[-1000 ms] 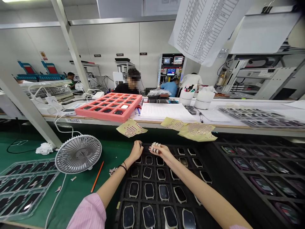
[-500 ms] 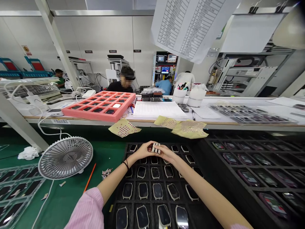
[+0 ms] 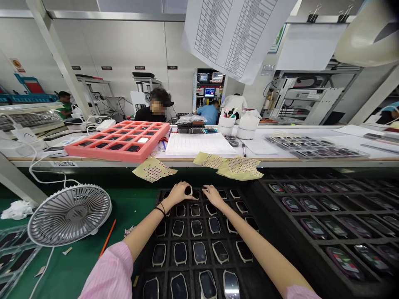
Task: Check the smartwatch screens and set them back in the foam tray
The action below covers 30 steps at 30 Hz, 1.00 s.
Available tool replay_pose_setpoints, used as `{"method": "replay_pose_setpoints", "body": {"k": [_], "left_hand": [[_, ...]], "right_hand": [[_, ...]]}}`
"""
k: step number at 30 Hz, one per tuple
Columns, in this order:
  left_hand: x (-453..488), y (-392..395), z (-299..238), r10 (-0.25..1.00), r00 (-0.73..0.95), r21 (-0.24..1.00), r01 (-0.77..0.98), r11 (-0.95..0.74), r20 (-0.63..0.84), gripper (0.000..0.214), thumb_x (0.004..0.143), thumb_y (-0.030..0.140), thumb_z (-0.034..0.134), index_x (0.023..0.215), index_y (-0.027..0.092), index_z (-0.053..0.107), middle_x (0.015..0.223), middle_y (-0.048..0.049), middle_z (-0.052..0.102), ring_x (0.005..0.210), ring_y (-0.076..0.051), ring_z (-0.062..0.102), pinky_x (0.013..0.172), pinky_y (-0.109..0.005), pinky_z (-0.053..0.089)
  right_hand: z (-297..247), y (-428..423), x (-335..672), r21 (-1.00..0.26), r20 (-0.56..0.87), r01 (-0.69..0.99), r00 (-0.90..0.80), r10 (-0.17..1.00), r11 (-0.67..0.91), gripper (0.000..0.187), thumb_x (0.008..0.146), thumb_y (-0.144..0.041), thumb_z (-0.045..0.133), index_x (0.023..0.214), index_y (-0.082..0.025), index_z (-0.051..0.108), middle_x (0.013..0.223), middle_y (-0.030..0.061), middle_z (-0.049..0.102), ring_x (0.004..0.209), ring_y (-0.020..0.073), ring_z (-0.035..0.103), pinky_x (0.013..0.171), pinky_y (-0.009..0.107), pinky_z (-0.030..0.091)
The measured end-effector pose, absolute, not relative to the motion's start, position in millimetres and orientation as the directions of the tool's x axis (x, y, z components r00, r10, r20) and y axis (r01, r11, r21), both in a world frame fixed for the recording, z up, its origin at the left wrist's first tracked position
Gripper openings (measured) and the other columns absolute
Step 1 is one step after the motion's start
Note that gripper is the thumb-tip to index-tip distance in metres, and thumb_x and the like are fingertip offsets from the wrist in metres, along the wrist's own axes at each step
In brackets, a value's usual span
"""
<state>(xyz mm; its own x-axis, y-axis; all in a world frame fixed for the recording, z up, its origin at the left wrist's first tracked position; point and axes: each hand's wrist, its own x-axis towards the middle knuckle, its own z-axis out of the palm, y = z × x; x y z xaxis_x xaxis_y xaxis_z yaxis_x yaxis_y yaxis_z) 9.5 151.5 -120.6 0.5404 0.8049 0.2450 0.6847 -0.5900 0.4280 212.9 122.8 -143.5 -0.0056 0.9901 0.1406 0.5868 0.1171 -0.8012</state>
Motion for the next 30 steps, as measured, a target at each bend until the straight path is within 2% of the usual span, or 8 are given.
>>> {"method": "replay_pose_setpoints", "body": {"k": [3,6,8,11,14,18,24,30], "left_hand": [[-13,143,-122,0.794,0.561,0.353,0.712,-0.608,0.234,0.06,0.074,0.055,0.067,0.12,0.017,0.059,0.116,-0.0148,0.061,0.113,-0.033,0.052,0.098,-0.044,0.036],[-32,131,-130,0.756,0.631,0.303,0.697,-0.651,0.174,0.056,0.087,0.052,0.052,0.135,0.025,0.046,0.139,-0.0105,0.049,0.131,-0.028,0.04,0.11,-0.046,0.024],[-39,125,-134,0.737,0.664,0.279,0.69,-0.668,0.123,0.049,0.093,0.047,0.042,0.138,0.028,0.041,0.147,-0.0087,0.041,0.137,-0.025,0.034,0.113,-0.047,0.019],[-32,123,-130,0.728,0.681,0.244,0.695,-0.677,0.082,0.047,0.096,0.042,0.036,0.139,0.023,0.041,0.148,-0.0124,0.037,0.138,-0.026,0.031,0.112,-0.051,0.02],[1,126,-114,0.699,0.708,0.215,0.671,-0.71,0.101,0.044,0.097,0.037,0.035,0.136,0.018,0.043,0.147,-0.0137,0.039,0.136,-0.025,0.034,0.112,-0.048,0.022],[78,128,-98,0.59,0.799,0.205,0.563,-0.801,0.111,0.034,0.094,0.028,0.042,0.126,0.022,0.052,0.136,-0.0064,0.052,0.126,-0.019,0.046,0.106,-0.034,0.034],[158,143,-101,0.548,0.834,0.207,0.527,-0.824,0.061,0.029,0.081,0.021,0.061,0.11,0.016,0.059,0.111,-0.0123,0.063,0.105,-0.028,0.058,0.089,-0.038,0.045],[168,172,-105,0.557,0.829,0.275,0.526,-0.805,0.049,0.041,0.064,0.027,0.074,0.1,0.017,0.058,0.09,-0.0065,0.066,0.086,-0.025,0.063,0.072,-0.03,0.049]], "right_hand": [[-148,112,210,-0.665,0.237,0.716,-0.066,0.969,0.212,0.04,0.093,-0.029,0.045,0.132,-0.018,0.05,0.136,0.0178,0.046,0.128,0.0332,0.041,0.104,0.054,0.033],[-151,101,205,-0.533,0.279,0.779,-0.207,0.938,0.331,0.048,0.094,-0.036,0.039,0.14,-0.021,0.041,0.148,0.0147,0.035,0.14,0.0323,0.024,0.111,0.057,0.02],[-153,95,201,-0.465,0.26,0.792,-0.304,0.916,0.395,0.051,0.095,-0.042,0.037,0.141,-0.021,0.041,0.15,0.0123,0.034,0.141,0.0293,0.024,0.113,0.054,0.017],[-156,85,197,-0.395,0.21,0.806,-0.387,0.898,0.44,0.054,0.096,-0.045,0.031,0.141,-0.016,0.041,0.15,0.0145,0.036,0.14,0.0277,0.029,0.114,0.051,0.018],[-155,67,194,-0.348,0.181,0.815,-0.426,0.886,0.463,0.058,0.096,-0.046,0.032,0.142,-0.011,0.039,0.15,0.0169,0.033,0.14,0.0288,0.027,0.114,0.049,0.021],[-154,33,194,-0.294,0.203,0.809,-0.467,0.86,0.509,0.051,0.097,-0.039,0.034,0.142,-0.017,0.04,0.149,0.0132,0.038,0.141,0.0298,0.025,0.115,0.05,0.021],[-151,3,205,-0.322,0.249,0.772,-0.49,0.836,0.548,0.05,0.097,-0.043,0.035,0.141,-0.02,0.04,0.151,0.0128,0.035,0.141,0.0286,0.026,0.114,0.049,0.023],[-140,1,212,-0.377,0.219,0.735,-0.519,0.826,0.563,0.053,0.098,-0.046,0.03,0.141,-0.017,0.039,0.152,0.0155,0.03,0.142,0.0298,0.022,0.115,0.048,0.02]]}}
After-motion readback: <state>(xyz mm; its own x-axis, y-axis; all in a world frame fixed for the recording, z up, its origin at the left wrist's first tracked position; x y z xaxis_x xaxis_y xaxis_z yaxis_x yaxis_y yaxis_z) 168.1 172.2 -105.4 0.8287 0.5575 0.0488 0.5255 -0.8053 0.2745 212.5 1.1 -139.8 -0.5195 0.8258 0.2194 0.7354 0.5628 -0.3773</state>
